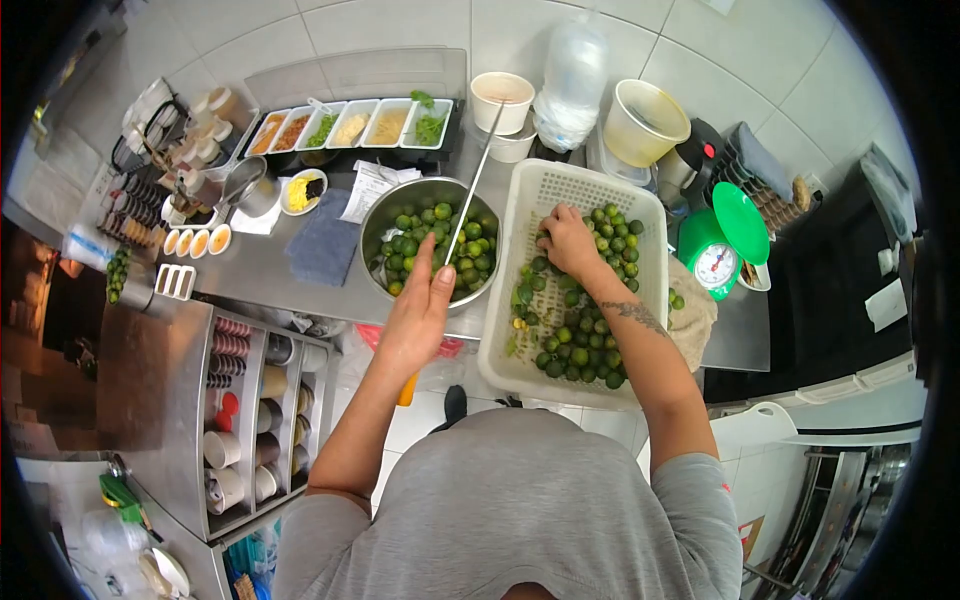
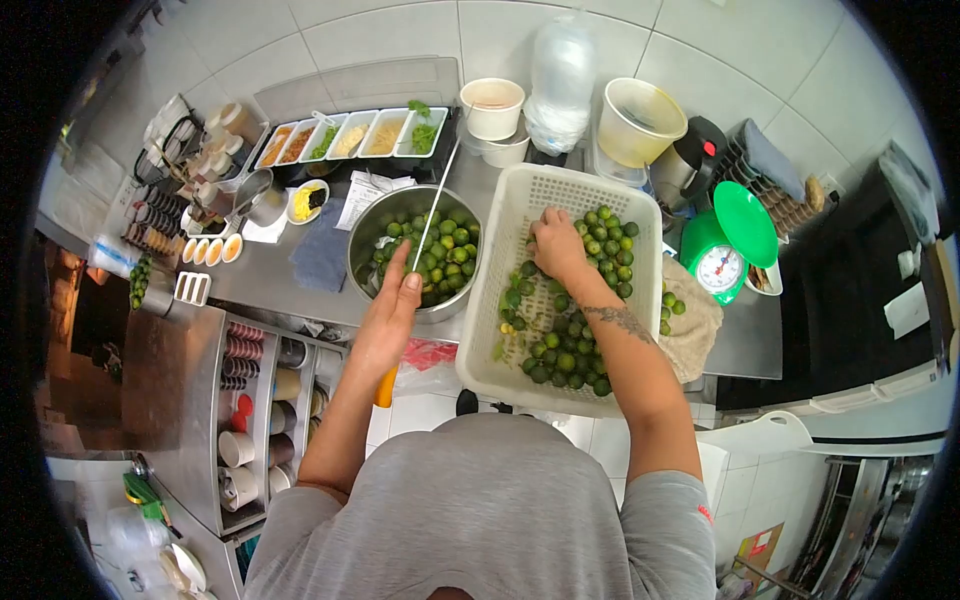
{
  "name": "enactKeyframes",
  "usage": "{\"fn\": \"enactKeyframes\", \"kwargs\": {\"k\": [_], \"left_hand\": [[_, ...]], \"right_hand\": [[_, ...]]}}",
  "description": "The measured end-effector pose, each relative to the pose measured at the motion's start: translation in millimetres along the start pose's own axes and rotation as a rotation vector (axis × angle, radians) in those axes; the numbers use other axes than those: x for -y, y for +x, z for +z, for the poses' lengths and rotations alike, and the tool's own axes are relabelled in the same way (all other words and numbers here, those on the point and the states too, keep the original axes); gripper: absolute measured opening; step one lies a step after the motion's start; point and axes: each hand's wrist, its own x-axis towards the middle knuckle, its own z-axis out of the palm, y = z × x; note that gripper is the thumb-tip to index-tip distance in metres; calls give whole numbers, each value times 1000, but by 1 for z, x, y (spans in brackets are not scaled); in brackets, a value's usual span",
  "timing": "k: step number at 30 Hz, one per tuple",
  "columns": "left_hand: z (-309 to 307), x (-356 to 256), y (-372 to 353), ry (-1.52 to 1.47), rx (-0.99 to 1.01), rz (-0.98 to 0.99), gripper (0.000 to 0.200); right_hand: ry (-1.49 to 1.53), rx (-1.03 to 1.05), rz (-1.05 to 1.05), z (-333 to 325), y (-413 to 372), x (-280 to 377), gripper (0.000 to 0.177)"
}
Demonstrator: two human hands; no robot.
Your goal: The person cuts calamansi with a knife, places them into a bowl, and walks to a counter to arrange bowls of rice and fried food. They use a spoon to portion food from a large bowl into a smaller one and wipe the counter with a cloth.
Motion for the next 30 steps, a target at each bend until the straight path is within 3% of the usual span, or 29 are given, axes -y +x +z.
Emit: {"fn": "enactKeyframes", "kwargs": {"k": [3, 6, 7, 9, 12, 17, 22, 30], "left_hand": [[3, 3, -3, -125, 114, 13, 62], [12, -14, -7, -291, 250, -92, 60], [16, -17, -6, -303, 292, -119, 59], [29, -12, -3, -204, 285, 40, 57], [43, -12, -5, -64, 277, 207, 55], [47, -23, -21, 260, 350, 135, 54], [51, -22, -25, 292, 274, 133, 53], [32, -24, -31, 266, 237, 127, 53]], "right_hand": [[500, -33, 130, -15, -10, 12, 30], [1416, 84, 398, -58, -33, 41, 29], [1476, 80, 398, -67, -42, 47, 30], [1594, 62, 395, -78, -57, 55, 32], [1613, -42, 411, -78, -71, 55, 36], [1583, -157, 432, -81, -78, 58, 24], [1464, -109, 355, -83, -78, 70, 22], [1532, -56, 360, -86, -67, 93, 20]]}}
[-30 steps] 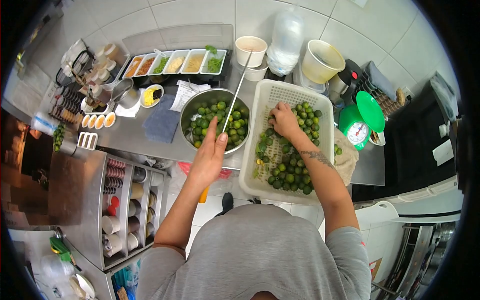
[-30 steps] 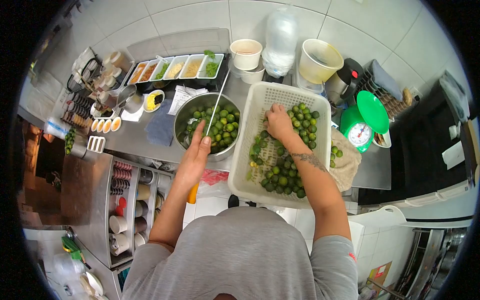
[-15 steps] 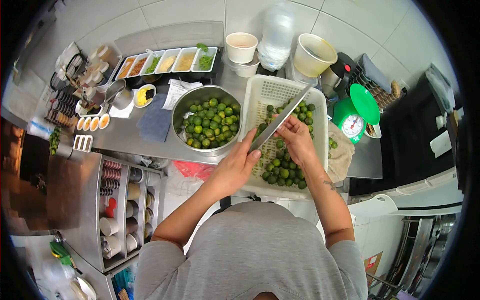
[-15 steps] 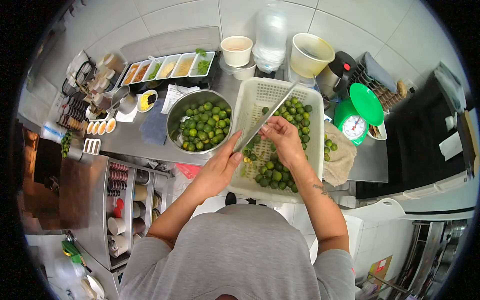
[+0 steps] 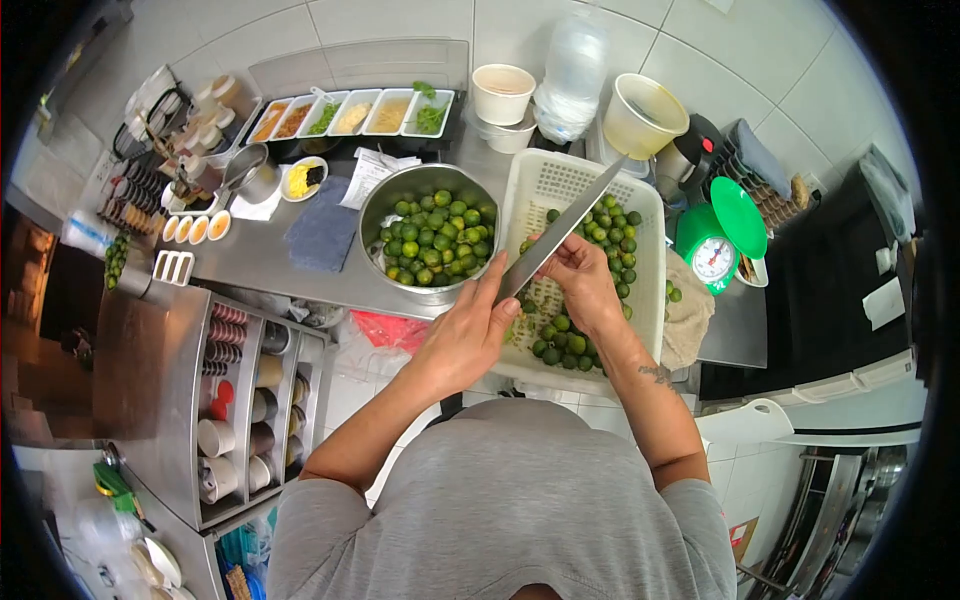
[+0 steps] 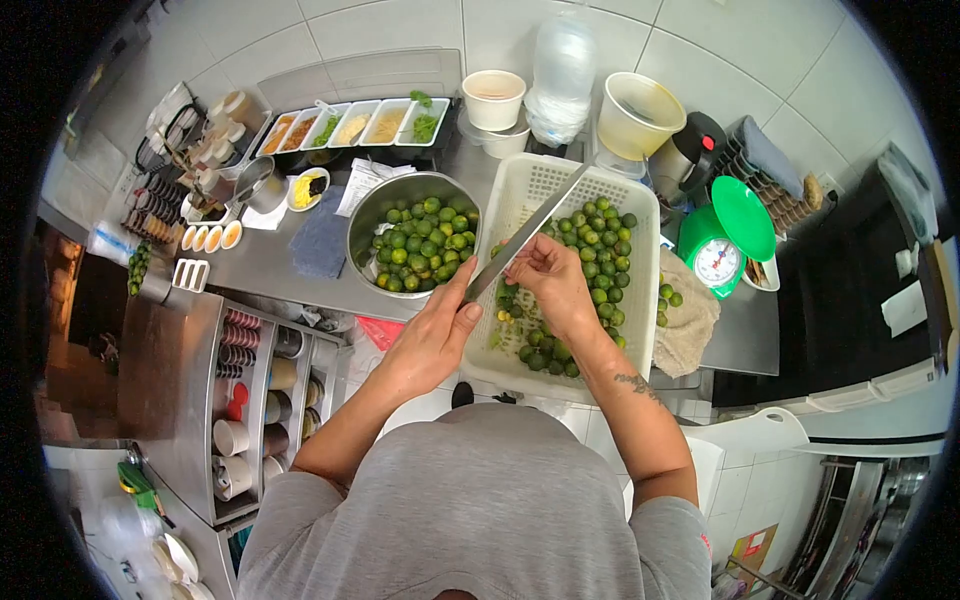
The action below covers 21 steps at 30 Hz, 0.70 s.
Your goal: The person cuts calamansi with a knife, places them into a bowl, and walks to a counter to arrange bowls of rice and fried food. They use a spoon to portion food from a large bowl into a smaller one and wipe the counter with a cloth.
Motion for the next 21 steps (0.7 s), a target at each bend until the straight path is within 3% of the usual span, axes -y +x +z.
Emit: {"fn": "enactKeyframes", "kwargs": {"k": [5, 8, 14, 15, 18, 19, 21], "left_hand": [[-5, 5, 5, -65, -106, 58, 51], [-7, 13, 19, -40, -254, 195, 49], [-28, 10, 37, -131, -310, 126, 45], [-30, 15, 39, -124, -333, 90, 45], [-33, 36, 42, -55, -387, 31, 54], [-33, 45, 43, -30, -395, -9, 56], [-34, 47, 42, -22, -393, -111, 65]], "right_hand": [[-74, 121, -1, 18, 4, 4, 18], [-69, 223, 28, 24, 13, 12, 18], [1, 288, 95, 11, 52, 42, 22], [-237, 255, 1, -7, 67, 34, 24], [-1166, 280, -13, -45, 86, -4, 25], [-1234, 363, -322, -65, 88, -43, 25], [-1315, 364, -371, -66, 76, -60, 22]]}}
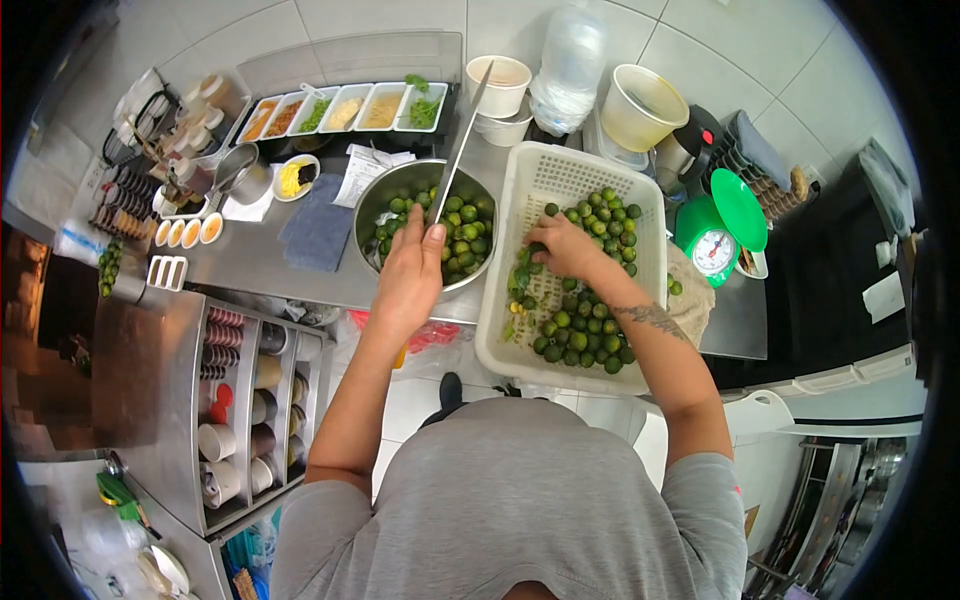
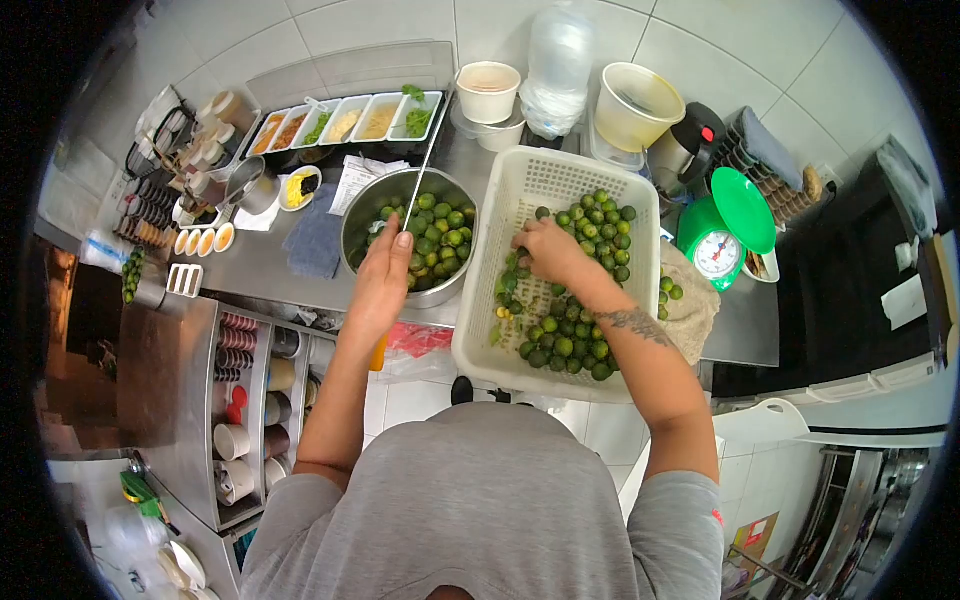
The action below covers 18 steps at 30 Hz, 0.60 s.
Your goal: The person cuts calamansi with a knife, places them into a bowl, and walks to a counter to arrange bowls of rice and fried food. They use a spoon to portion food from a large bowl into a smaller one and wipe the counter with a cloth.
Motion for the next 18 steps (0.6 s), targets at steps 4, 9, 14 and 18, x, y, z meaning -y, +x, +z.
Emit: {"fn": "enactKeyframes", "kwargs": {"k": [4, 9, 14, 18], "left_hand": [[0, 6, -3, -133, 67, -1, 62], [14, -4, -11, -325, 193, 0, 58], [28, -13, -14, -433, 279, 32, 56], [23, -26, -22, -541, 403, -34, 61]], "right_hand": [[-13, -24, 169, 3, -8, -2, 17], [-48, -45, 82, -5, -29, 14, 19], [-103, -25, 43, 5, -27, 10, 21], [853, -143, 356, -11, -37, 35, 25]]}}
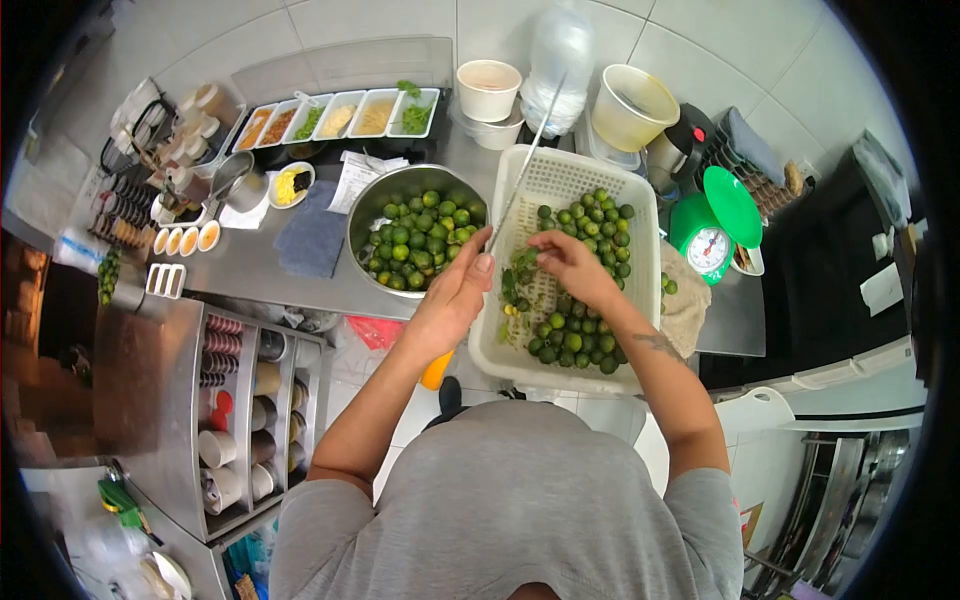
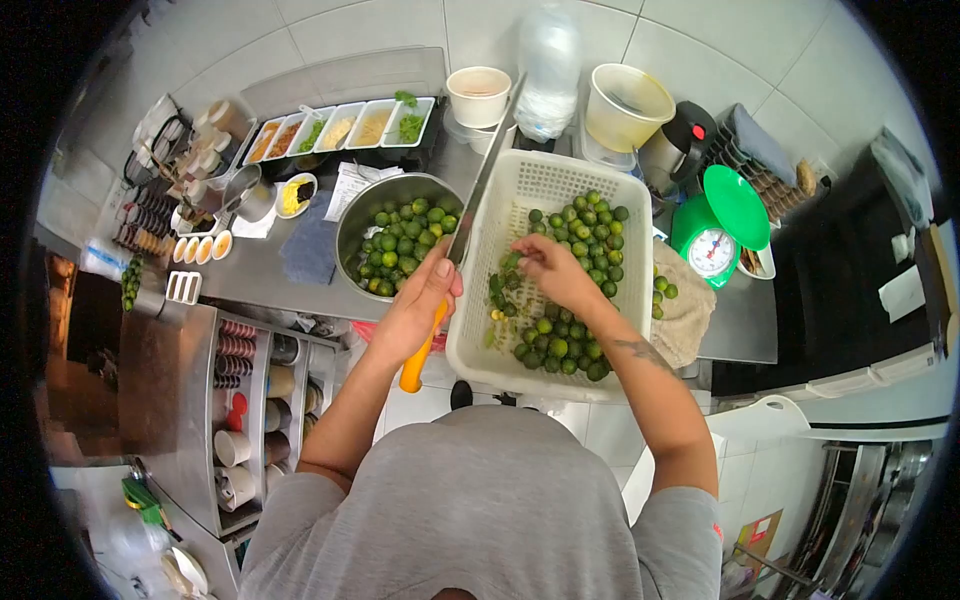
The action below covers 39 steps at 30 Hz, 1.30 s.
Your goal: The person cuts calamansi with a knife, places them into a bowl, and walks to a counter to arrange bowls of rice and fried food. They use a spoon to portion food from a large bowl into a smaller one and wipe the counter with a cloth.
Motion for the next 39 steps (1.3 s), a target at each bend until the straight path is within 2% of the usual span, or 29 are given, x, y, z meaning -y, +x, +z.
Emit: {"fn": "enactKeyframes", "kwargs": {"k": [3, 7, 9, 13, 16, 20, 22, 25, 27, 35, 38, 39], "left_hand": [[6, 3, -2, -90, 100, -11, 64], [18, 11, 2, -150, 253, -38, 63], [27, 11, 1, -116, 264, -40, 63], [35, 9, 2, -10, 280, -5, 62], [27, 21, 7, -110, 293, -130, 56], [33, 10, -7, 136, 192, 66, 50], [36, 2, -15, 258, 155, 96, 48], [36, 3, -23, 409, 172, 34, 48], [38, 9, -25, 447, 118, 86, 51], [35, 2, -4, 535, 3, 155, 53], [30, 8, 11, 426, -36, 224, 48], [28, 2, 13, 385, -33, 182, 46]], "right_hand": [[668, 3, 214, -4, -27, 44, 31], [659, -104, 135, 5, -48, 47, 32], [648, -150, 137, 9, -52, 44, 31], [687, -115, 94, 12, -61, 42, 27], [699, -124, 67, 9, -66, 47, 25], [706, -214, 78, 8, -62, 40, 21], [731, -267, 60, 8, -59, 36, 17], [738, -347, -15, 11, -51, 38, 11], [707, -393, -37, 14, -47, 42, 9], [577, -287, -69, 38, -36, 54, 12], [536, -219, -49, 35, -28, 58, 14], [529, -181, -44, 32, -24, 60, 15]]}}
